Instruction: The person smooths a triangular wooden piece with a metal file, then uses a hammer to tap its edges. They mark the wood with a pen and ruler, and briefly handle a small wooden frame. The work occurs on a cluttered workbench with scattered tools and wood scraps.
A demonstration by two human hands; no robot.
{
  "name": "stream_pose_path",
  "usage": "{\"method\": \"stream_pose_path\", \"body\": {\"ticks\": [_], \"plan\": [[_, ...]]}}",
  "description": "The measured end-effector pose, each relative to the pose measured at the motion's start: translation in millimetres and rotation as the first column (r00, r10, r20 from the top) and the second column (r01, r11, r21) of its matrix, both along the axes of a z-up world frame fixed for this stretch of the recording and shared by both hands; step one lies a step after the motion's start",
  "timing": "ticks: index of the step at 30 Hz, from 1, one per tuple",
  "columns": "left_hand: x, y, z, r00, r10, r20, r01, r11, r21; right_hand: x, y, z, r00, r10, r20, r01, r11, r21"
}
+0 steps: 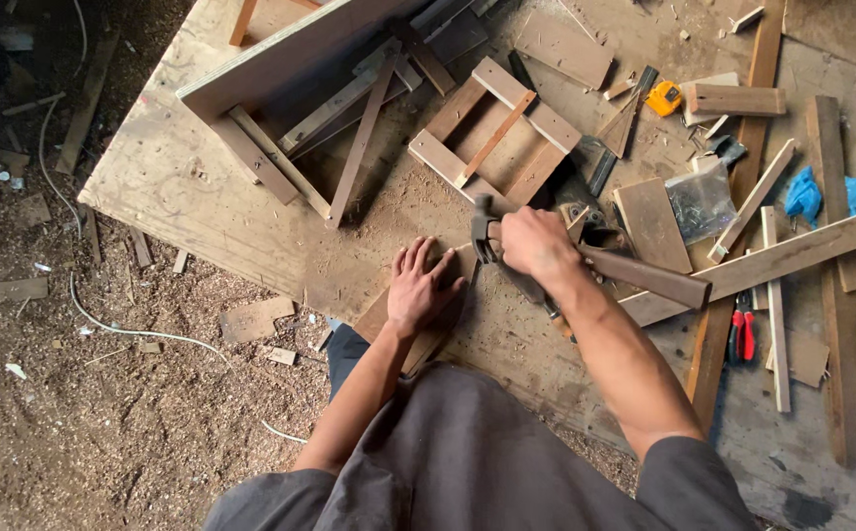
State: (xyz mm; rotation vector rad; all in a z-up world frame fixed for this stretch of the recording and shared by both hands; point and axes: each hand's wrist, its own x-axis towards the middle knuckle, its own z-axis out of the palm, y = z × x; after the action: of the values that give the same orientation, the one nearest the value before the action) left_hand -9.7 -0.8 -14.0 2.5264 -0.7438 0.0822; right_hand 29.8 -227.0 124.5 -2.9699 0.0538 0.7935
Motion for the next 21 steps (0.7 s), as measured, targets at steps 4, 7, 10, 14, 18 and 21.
{"method": "stream_pose_path", "body": {"ticks": [4, 7, 10, 14, 18, 21], "plan": [[3.4, 3.0, 1.3, 1.000, -0.016, -0.025, 0.016, 1.000, -0.001, 16.0, -9.3, -1.2, 0.994, -0.049, -0.100, 0.050, 0.999, 0.006], [2.4, -1.1, 1.7, 0.999, -0.023, -0.036, 0.024, 0.999, 0.033, 16.2, -18.6, -12.0, 0.986, 0.110, -0.125, -0.121, 0.988, -0.093], [2.8, 2.8, 4.4, 1.000, -0.021, -0.006, 0.022, 0.999, 0.034, 16.5, -13.8, -22.5, 0.963, 0.223, -0.152, -0.245, 0.959, -0.143], [7.8, -1.6, 6.4, 0.999, -0.044, 0.023, 0.044, 0.999, 0.012, 1.9, -23.5, -22.0, 0.867, 0.498, -0.014, -0.435, 0.743, -0.508], [3.5, -0.3, 6.6, 0.999, -0.052, 0.005, 0.051, 0.998, 0.026, -31.2, -23.8, -12.1, 0.844, 0.513, 0.154, -0.323, 0.716, -0.618], [3.5, 1.3, 8.4, 0.998, -0.057, 0.023, 0.056, 0.998, 0.019, -40.5, -10.7, -3.1, 0.806, 0.564, 0.179, -0.316, 0.666, -0.676]]}}
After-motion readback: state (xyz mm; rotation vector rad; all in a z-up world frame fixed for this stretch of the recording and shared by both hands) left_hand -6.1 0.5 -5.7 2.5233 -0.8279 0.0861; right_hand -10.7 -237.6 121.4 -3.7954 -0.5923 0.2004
